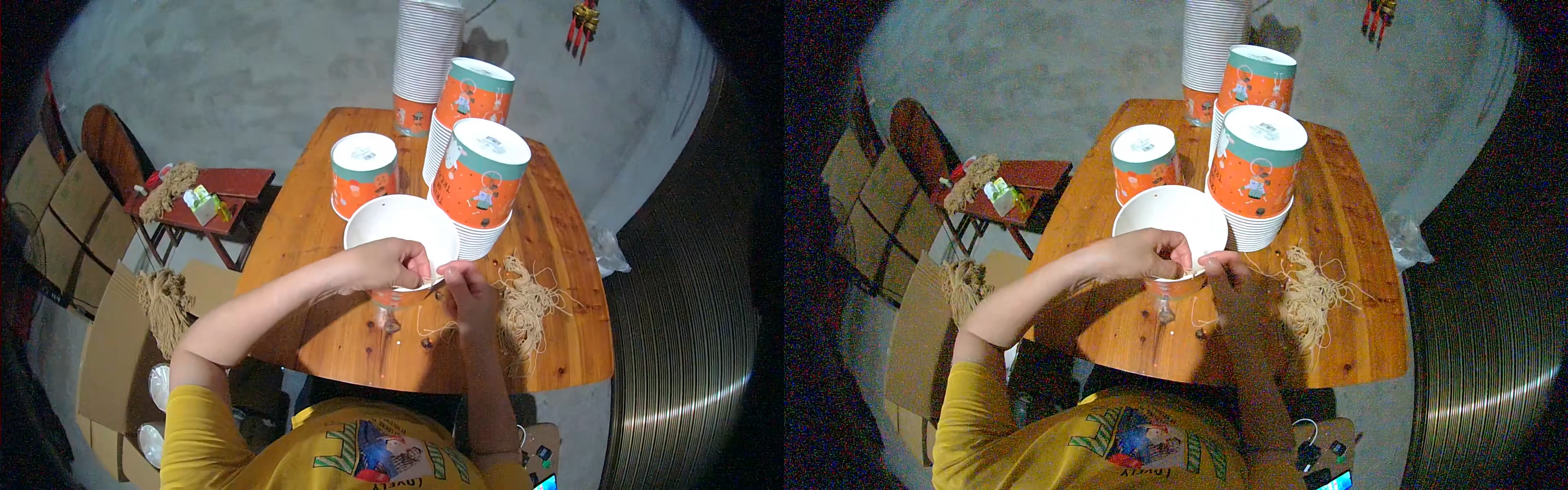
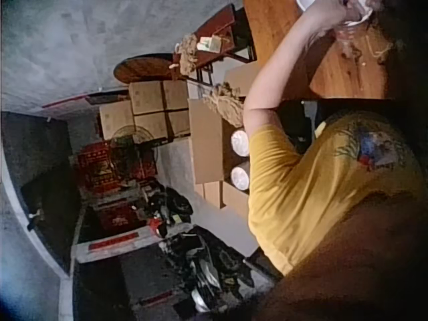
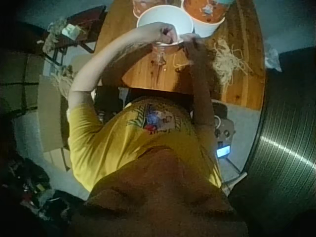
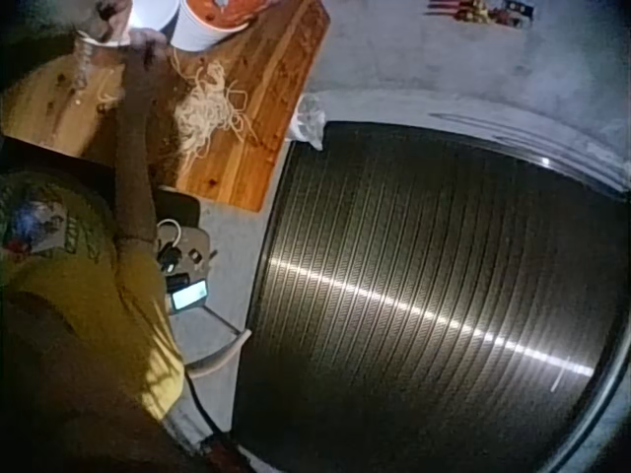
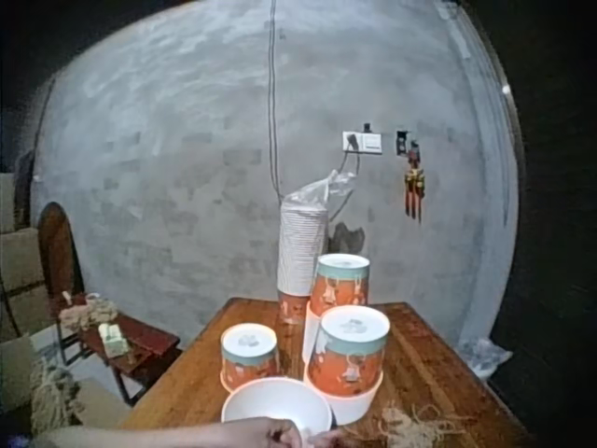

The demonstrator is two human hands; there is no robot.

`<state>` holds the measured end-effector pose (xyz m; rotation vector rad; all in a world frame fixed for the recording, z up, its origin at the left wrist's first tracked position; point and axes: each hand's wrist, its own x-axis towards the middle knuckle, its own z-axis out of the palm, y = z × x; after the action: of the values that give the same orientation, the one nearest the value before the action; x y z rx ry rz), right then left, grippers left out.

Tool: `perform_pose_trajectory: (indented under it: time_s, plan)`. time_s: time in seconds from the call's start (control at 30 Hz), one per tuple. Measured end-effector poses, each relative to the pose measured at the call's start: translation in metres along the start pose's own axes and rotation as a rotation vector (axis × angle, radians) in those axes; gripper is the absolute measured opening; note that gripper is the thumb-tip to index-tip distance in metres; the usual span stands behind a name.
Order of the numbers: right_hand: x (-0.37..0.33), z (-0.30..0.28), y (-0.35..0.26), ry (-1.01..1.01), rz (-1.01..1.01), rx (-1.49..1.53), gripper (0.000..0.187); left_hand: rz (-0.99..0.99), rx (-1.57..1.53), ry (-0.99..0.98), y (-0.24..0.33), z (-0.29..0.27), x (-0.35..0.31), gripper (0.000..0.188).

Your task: Tying thin decorative strings or straw to the rims of paper bowls in a packaging environment.

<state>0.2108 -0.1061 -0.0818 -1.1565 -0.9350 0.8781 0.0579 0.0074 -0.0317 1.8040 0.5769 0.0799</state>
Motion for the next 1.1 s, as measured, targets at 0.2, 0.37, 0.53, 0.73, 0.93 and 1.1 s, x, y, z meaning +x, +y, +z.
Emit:
perform_pose_trajectory:
  time_s: [0.2, 0.37, 0.53, 0.73, 0.93, 1.1]
  plan:
    - [-0.004, 0.005, -0.005, -0.018, -0.221, -0.279, 0.009, 0.156, 0.065, 0.124, 0.002, 0.008, -0.005, 0.010]
    - [-0.006, 0.001, -0.006, -0.049, -0.377, -0.415, 0.005, 0.158, 0.159, 0.201, 0.010, 0.012, -0.008, 0.011]
    - [-0.005, 0.005, 0.001, -0.051, -0.196, -0.228, 0.006, 0.117, 0.151, 0.211, 0.011, 0.012, -0.012, 0.014]
    - [-0.003, 0.003, 0.002, -0.066, -0.067, -0.137, 0.010, 0.024, 0.081, 0.165, 0.011, 0.013, -0.014, 0.018]
    - [-0.003, 0.006, 0.007, -0.083, -0.174, -0.111, 0.011, 0.130, 0.270, 0.189, 0.012, 0.011, -0.011, 0.015]
    - [-0.004, 0.003, 0.008, -0.076, -0.123, -0.060, 0.010, 0.093, 0.231, 0.168, 0.013, 0.011, -0.009, 0.016]
